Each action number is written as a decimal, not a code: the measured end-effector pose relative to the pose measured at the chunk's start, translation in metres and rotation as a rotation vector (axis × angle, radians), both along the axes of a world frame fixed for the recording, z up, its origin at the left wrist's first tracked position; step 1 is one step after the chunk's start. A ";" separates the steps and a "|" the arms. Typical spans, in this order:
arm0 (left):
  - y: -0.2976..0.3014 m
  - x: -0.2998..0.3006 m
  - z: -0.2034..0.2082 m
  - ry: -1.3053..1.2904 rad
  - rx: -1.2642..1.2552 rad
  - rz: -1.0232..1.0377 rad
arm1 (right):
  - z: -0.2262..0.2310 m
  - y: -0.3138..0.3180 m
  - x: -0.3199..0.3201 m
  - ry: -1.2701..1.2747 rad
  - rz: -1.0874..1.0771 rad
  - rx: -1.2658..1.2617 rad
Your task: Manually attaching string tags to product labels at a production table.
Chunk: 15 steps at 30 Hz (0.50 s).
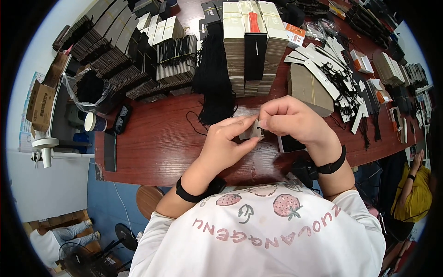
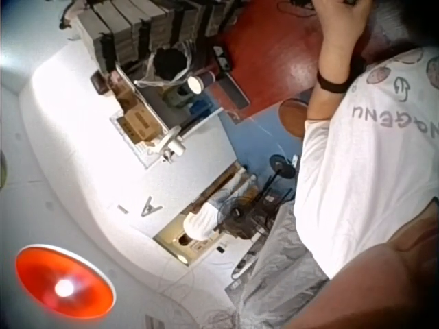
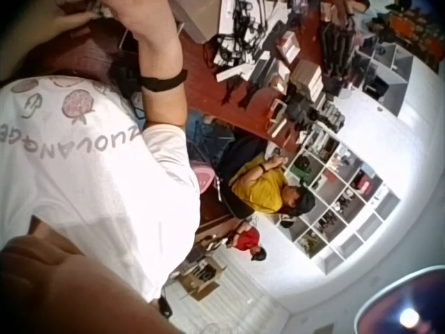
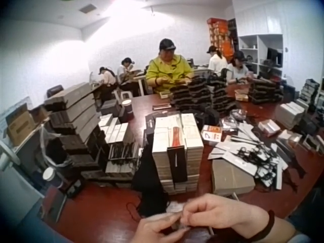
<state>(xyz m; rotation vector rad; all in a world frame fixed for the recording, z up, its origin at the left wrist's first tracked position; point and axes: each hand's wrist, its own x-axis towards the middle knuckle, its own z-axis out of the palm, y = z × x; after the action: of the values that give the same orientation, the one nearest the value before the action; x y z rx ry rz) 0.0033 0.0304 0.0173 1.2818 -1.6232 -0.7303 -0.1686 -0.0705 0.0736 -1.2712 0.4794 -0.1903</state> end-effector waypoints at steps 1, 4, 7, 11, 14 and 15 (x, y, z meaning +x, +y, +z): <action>-0.003 0.002 0.001 -0.022 -0.023 0.005 | 0.004 0.005 0.002 -0.015 -0.035 -0.042; -0.005 0.002 -0.002 -0.046 -0.089 0.039 | 0.002 0.003 0.002 -0.028 -0.090 -0.147; -0.001 0.003 0.002 0.007 -0.078 0.080 | -0.009 -0.005 -0.006 0.002 -0.124 -0.216; 0.001 0.002 0.009 -0.068 -0.050 0.100 | -0.020 -0.006 -0.013 0.004 -0.150 -0.188; 0.000 0.001 0.008 -0.105 -0.137 0.119 | -0.021 -0.002 -0.013 -0.049 -0.205 -0.219; 0.000 0.000 0.007 -0.105 -0.136 0.116 | -0.019 0.001 -0.013 -0.050 -0.207 -0.218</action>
<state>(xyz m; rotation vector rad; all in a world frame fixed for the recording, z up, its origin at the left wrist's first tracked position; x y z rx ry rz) 0.0033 0.0300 0.0246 1.3219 -1.6378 -0.4801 -0.1817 -0.0696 0.0551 -1.4247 0.5586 -0.4581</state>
